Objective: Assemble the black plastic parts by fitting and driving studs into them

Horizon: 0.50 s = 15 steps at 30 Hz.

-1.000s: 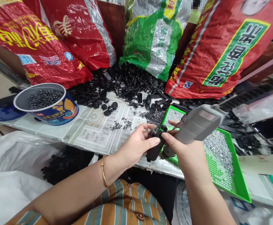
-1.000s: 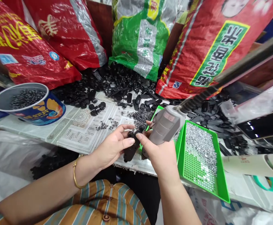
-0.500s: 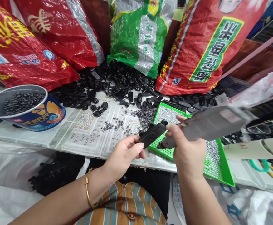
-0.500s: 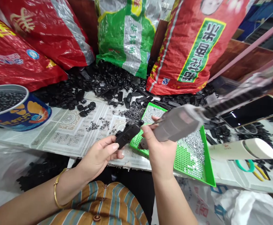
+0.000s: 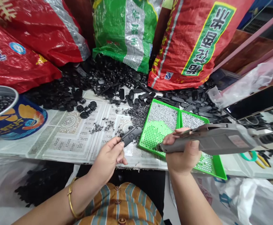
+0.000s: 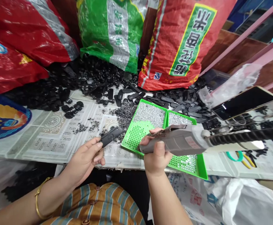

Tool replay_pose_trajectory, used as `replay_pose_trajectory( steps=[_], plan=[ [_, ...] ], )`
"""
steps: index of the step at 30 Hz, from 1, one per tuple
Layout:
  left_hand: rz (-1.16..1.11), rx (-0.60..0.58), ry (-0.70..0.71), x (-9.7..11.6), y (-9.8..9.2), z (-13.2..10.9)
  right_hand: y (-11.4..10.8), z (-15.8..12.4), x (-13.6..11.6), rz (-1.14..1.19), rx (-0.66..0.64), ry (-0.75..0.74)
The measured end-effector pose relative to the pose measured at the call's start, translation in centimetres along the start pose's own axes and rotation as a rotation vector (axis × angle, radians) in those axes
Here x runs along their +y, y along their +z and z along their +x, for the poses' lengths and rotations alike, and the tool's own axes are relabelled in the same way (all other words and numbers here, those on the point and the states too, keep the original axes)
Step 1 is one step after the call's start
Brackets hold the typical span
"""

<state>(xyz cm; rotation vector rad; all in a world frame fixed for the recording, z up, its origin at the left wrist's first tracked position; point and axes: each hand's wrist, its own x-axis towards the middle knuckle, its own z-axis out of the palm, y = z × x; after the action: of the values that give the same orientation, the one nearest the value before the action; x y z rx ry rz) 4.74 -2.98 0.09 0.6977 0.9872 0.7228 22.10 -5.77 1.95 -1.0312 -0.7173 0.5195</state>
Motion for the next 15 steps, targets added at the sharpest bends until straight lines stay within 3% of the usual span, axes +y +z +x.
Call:
replay_pose_trajectory(
  steps=[10, 15],
  plan=[
    [0.056, 0.031, 0.071, -1.0, -0.2, 0.2, -0.3, 0.0, 0.6, 0.006, 0.003, -0.015],
    [0.092, -0.055, 0.015, -1.3, -0.1, 0.0, -0.5, -0.1, 0.8, 0.006, -0.020, -0.012]
  ],
)
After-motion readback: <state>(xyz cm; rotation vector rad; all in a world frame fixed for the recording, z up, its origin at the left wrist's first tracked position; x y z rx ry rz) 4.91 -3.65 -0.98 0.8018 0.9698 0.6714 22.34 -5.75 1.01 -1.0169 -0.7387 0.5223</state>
